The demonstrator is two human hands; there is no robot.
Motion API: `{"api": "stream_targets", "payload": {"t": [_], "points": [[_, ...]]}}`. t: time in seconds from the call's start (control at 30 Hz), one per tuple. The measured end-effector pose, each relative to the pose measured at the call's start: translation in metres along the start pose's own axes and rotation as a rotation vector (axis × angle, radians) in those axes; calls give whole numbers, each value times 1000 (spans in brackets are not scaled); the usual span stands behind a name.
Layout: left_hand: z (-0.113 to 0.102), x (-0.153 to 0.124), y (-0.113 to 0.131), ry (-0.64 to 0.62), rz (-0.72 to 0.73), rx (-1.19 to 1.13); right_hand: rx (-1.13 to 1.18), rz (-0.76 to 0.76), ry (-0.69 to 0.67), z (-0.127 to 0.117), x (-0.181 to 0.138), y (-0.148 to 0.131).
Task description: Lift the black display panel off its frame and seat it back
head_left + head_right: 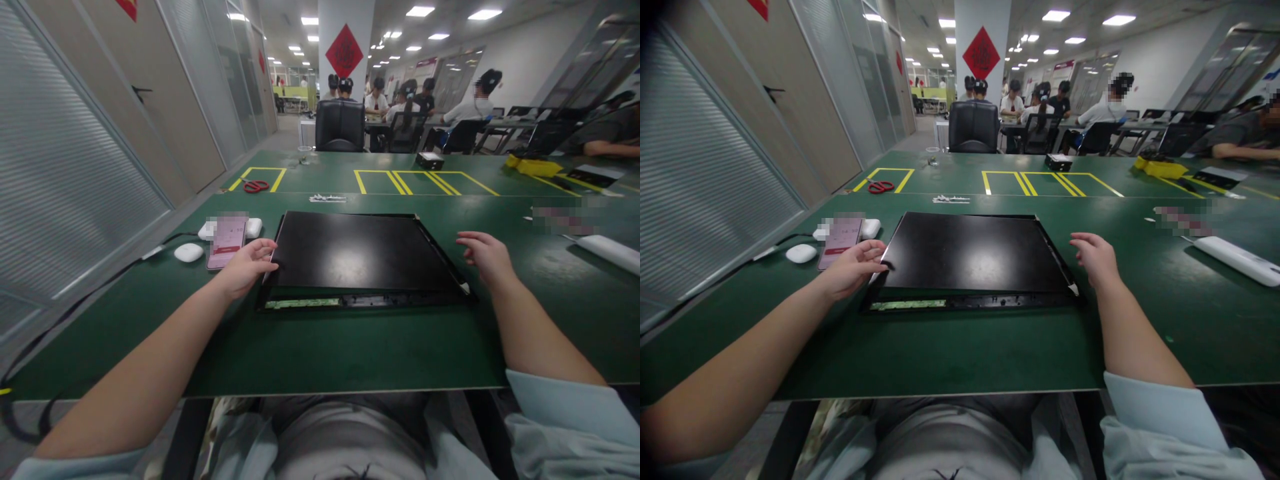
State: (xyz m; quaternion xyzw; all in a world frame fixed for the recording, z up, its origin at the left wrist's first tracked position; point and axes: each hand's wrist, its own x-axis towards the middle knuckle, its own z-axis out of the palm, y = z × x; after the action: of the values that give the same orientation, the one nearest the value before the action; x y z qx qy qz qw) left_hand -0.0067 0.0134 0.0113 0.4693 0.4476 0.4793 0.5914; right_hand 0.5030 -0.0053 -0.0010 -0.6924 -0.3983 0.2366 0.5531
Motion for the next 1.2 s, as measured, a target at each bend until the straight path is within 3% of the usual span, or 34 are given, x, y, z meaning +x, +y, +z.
{"api": "stream_targets", "payload": {"t": [0.07,0.17,0.47,0.57,1.2], "points": [[0,1,-1,3,1,8,-184,-26,17,3,4,10],[-1,2,-2,12,6,34,-344,-9,-91,8,6,16],[0,1,-1,32,0,59,-599,-152,-307,7,16,28],[1,1,0,40,-4,62,-680,-231,-309,8,22,38],[2,2,-3,49,14,105,-802,-326,-364,8,29,45]]}}
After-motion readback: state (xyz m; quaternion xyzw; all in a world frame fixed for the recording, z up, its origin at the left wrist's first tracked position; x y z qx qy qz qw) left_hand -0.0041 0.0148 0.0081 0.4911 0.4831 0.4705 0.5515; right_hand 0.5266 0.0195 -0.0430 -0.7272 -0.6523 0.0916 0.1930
